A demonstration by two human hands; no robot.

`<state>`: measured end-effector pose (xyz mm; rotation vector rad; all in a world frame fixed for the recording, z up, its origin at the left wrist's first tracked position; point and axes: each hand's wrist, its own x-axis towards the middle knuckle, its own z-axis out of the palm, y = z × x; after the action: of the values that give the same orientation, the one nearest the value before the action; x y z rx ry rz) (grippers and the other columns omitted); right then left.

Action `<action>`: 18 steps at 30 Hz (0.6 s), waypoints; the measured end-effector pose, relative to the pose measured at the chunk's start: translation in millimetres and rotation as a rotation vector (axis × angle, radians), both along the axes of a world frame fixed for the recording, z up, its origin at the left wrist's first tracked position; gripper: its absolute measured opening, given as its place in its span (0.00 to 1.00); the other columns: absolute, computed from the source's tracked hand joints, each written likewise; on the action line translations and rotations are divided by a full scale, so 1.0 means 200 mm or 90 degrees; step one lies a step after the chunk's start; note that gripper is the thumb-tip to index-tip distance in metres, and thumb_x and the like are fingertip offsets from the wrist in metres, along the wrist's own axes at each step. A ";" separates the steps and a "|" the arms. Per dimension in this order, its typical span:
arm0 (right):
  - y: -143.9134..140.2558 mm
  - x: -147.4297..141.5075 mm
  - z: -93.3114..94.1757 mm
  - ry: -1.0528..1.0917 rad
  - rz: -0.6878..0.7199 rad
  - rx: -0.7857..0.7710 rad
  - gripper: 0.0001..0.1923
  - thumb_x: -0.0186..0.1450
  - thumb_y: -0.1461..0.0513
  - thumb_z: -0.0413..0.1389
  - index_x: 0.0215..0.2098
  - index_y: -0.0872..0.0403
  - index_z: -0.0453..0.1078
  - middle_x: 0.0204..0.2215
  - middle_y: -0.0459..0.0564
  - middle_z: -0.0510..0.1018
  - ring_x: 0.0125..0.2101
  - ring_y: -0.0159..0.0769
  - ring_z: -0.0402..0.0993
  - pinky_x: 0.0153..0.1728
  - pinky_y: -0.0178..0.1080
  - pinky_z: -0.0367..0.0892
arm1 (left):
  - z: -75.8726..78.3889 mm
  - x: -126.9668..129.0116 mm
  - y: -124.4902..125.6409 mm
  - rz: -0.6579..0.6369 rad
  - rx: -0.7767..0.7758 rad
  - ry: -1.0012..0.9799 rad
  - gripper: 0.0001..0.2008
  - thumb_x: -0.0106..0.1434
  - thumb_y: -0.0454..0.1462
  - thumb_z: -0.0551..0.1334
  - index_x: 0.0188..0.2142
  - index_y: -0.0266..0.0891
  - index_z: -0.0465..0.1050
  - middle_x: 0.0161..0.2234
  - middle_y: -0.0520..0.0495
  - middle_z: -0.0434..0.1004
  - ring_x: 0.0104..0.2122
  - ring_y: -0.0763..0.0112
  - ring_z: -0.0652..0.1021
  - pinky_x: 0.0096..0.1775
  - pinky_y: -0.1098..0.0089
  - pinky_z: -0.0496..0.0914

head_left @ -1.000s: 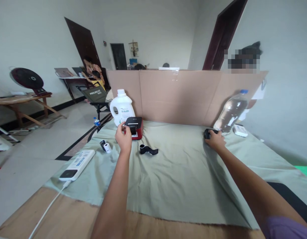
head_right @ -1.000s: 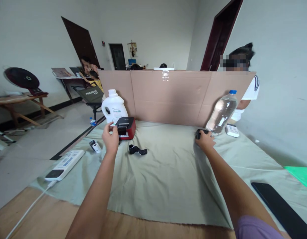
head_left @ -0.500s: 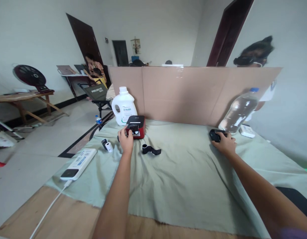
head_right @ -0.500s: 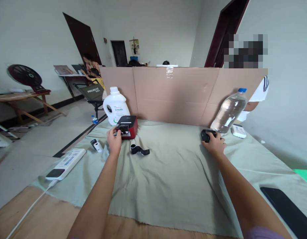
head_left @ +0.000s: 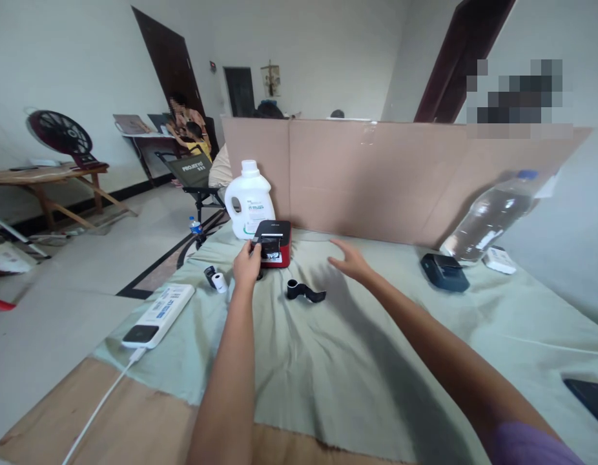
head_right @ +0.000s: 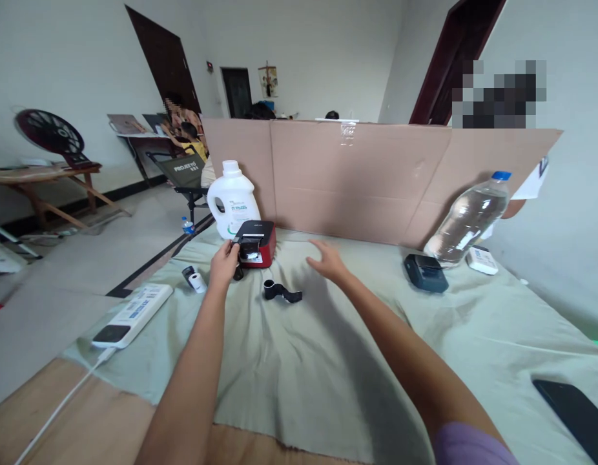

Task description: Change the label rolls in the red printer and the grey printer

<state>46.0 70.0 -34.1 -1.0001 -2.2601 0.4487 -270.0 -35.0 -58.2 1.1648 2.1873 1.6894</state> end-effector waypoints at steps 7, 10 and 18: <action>-0.01 -0.75 -0.16 0.230 0.236 -0.251 0.62 0.48 0.51 0.72 0.73 0.52 0.48 0.69 0.55 0.61 0.67 0.56 0.59 0.68 0.57 0.52 | 0.05 0.03 -0.03 0.004 -0.097 0.051 0.20 0.71 0.44 0.55 0.57 0.43 0.75 0.56 0.39 0.79 0.59 0.51 0.75 0.66 0.45 0.54; -0.01 -0.84 -0.21 0.350 0.270 -0.286 0.66 0.49 0.49 0.71 0.75 0.51 0.39 0.68 0.54 0.63 0.66 0.51 0.61 0.69 0.56 0.51 | 0.07 0.06 -0.05 0.006 -0.098 0.093 0.19 0.72 0.41 0.54 0.57 0.42 0.76 0.54 0.40 0.80 0.57 0.56 0.77 0.67 0.51 0.54; -0.04 -0.61 -0.12 0.388 0.259 -0.300 0.71 0.54 0.50 0.69 0.75 0.50 0.22 0.71 0.57 0.55 0.68 0.49 0.58 0.68 0.54 0.52 | 0.11 0.23 -0.04 -0.072 0.125 0.028 0.19 0.70 0.39 0.57 0.56 0.40 0.78 0.54 0.41 0.80 0.56 0.57 0.78 0.60 0.61 0.69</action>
<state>-75.1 61.2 -57.8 -0.4913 -1.8101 1.3129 -223.9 -42.8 -36.7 1.3556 1.9738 1.8798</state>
